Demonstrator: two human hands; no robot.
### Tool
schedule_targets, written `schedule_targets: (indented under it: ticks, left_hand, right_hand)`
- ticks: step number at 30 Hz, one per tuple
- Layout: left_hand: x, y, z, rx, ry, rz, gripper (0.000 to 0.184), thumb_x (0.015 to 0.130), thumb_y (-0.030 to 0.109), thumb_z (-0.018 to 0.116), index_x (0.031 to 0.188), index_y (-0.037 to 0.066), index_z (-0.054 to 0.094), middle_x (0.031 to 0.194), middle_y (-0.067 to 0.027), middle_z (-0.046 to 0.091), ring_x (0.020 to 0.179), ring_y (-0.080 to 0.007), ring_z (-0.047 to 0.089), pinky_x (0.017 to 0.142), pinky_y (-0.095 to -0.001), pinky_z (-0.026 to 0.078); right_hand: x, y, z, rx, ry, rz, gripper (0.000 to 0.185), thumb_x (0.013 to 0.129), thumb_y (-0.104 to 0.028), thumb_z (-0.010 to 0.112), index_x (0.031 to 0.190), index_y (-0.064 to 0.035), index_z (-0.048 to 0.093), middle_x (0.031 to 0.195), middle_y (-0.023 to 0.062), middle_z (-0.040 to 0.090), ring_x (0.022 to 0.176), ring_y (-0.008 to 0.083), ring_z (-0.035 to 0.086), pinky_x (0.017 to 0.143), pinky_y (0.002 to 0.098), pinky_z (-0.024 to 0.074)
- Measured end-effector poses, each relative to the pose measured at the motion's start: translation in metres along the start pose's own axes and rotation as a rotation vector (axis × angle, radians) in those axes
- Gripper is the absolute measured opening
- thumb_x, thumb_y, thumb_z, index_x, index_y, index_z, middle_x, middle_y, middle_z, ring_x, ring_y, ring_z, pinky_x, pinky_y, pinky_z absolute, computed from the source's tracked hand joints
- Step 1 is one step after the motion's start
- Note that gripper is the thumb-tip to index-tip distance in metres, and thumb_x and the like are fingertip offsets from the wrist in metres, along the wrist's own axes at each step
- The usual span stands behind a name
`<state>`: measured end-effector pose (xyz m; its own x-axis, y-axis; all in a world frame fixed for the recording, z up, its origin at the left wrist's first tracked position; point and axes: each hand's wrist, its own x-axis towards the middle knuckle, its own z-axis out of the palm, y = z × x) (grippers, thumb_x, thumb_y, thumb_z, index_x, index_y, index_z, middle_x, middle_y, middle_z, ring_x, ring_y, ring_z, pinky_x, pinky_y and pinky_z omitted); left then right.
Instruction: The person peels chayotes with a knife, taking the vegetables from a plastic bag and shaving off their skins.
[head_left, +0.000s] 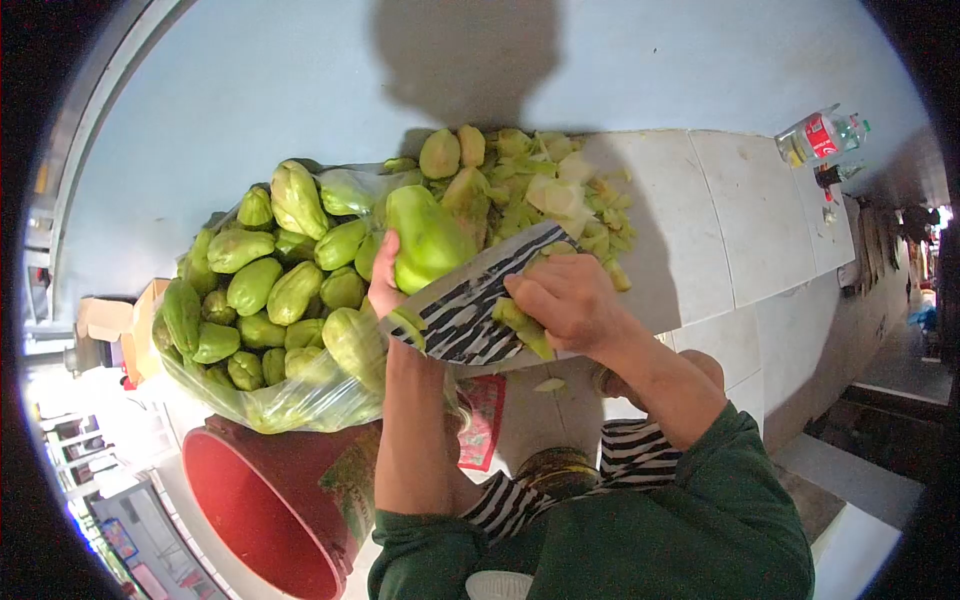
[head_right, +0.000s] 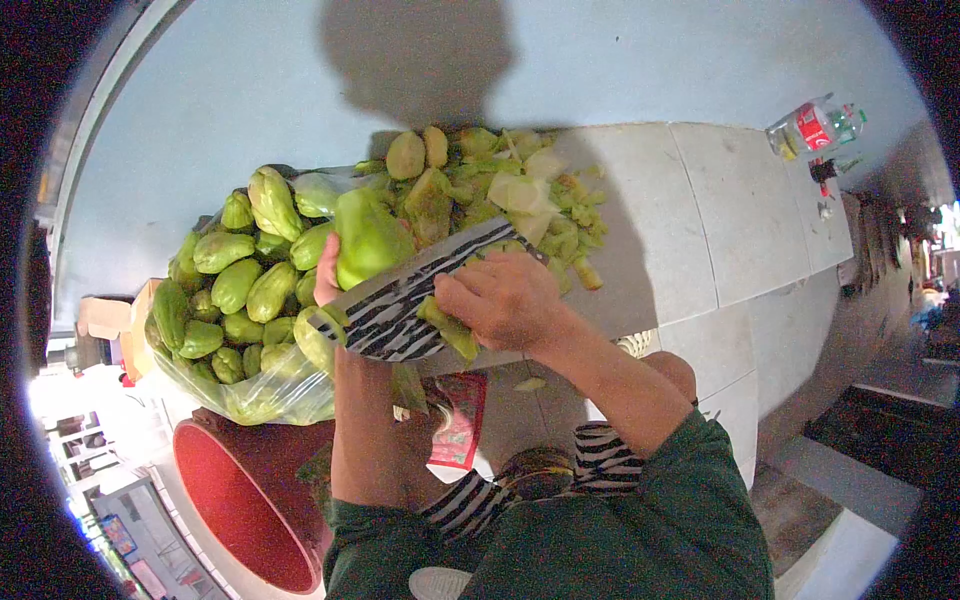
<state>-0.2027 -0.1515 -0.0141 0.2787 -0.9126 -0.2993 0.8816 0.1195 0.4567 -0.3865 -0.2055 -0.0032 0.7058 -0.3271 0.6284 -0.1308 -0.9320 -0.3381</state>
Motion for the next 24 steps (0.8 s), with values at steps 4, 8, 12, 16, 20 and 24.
schedule_targets:
  ticks: [4, 8, 12, 16, 20, 24]
  left_hand:
    - [-0.003, 0.000, 0.007, 0.043, 0.015, 0.059, 0.042, 0.092, 0.035, 0.047, 0.117, 0.002, 0.054, 0.107, -0.0137, 0.062, 0.097, -0.0286, 0.060, 0.087, -0.0413, 0.048]
    - [-0.004, 0.005, 0.009, 0.055, 0.032, 0.066, 0.043, 0.093, 0.035, 0.045, 0.117, 0.001, 0.054, 0.108, -0.0137, 0.062, 0.098, -0.0284, 0.060, 0.088, -0.0414, 0.047]
    - [-0.004, 0.005, 0.004, 0.072, -0.020, 0.067, 0.043, 0.093, 0.034, 0.045, 0.118, 0.000, 0.054, 0.108, -0.0140, 0.062, 0.100, -0.0289, 0.060, 0.088, -0.0414, 0.047]
    - [-0.007, 0.011, 0.013, 0.038, 0.062, 0.114, 0.041, 0.094, 0.033, 0.044, 0.117, 0.000, 0.053, 0.106, -0.0137, 0.062, 0.098, -0.0279, 0.060, 0.087, -0.0404, 0.047]
    - [-0.006, 0.006, -0.007, 0.054, -0.026, 0.000, 0.040, 0.094, 0.031, 0.045, 0.118, 0.000, 0.053, 0.107, -0.0132, 0.062, 0.098, -0.0275, 0.059, 0.088, -0.0409, 0.047]
    - [-0.007, 0.006, 0.010, -0.011, 0.111, 0.073, 0.041, 0.093, 0.032, 0.045, 0.119, 0.001, 0.054, 0.108, -0.0124, 0.062, 0.099, -0.0278, 0.059, 0.088, -0.0411, 0.047]
  right_hand:
    - [-0.006, 0.014, 0.006, -0.115, -0.030, 0.148, 0.011, 0.073, -0.018, 0.059, 0.079, -0.0114, 0.052, 0.061, 0.0053, 0.052, 0.056, 0.0263, 0.058, 0.047, 0.0400, 0.0449]
    - [-0.004, 0.010, 0.004, -0.089, -0.017, 0.128, 0.012, 0.073, -0.017, 0.059, 0.077, -0.0107, 0.049, 0.059, 0.0070, 0.051, 0.054, 0.0300, 0.057, 0.046, 0.0425, 0.0437]
    - [-0.011, 0.018, 0.015, -0.080, 0.004, 0.188, 0.013, 0.073, -0.017, 0.059, 0.077, -0.0107, 0.048, 0.058, 0.0067, 0.051, 0.053, 0.0304, 0.057, 0.044, 0.0431, 0.0432]
    - [-0.007, 0.016, 0.012, -0.123, -0.037, 0.178, 0.012, 0.073, -0.016, 0.058, 0.077, -0.0109, 0.048, 0.058, 0.0069, 0.051, 0.052, 0.0303, 0.057, 0.045, 0.0429, 0.0436]
    - [-0.002, 0.007, 0.013, -0.074, -0.016, 0.120, 0.013, 0.074, -0.018, 0.058, 0.077, -0.0107, 0.048, 0.058, 0.0074, 0.052, 0.053, 0.0313, 0.057, 0.046, 0.0433, 0.0440]
    - [-0.007, 0.014, 0.016, -0.090, -0.044, 0.235, 0.015, 0.073, -0.016, 0.061, 0.083, -0.0074, 0.053, 0.061, 0.0085, 0.052, 0.055, 0.0313, 0.056, 0.049, 0.0421, 0.0434]
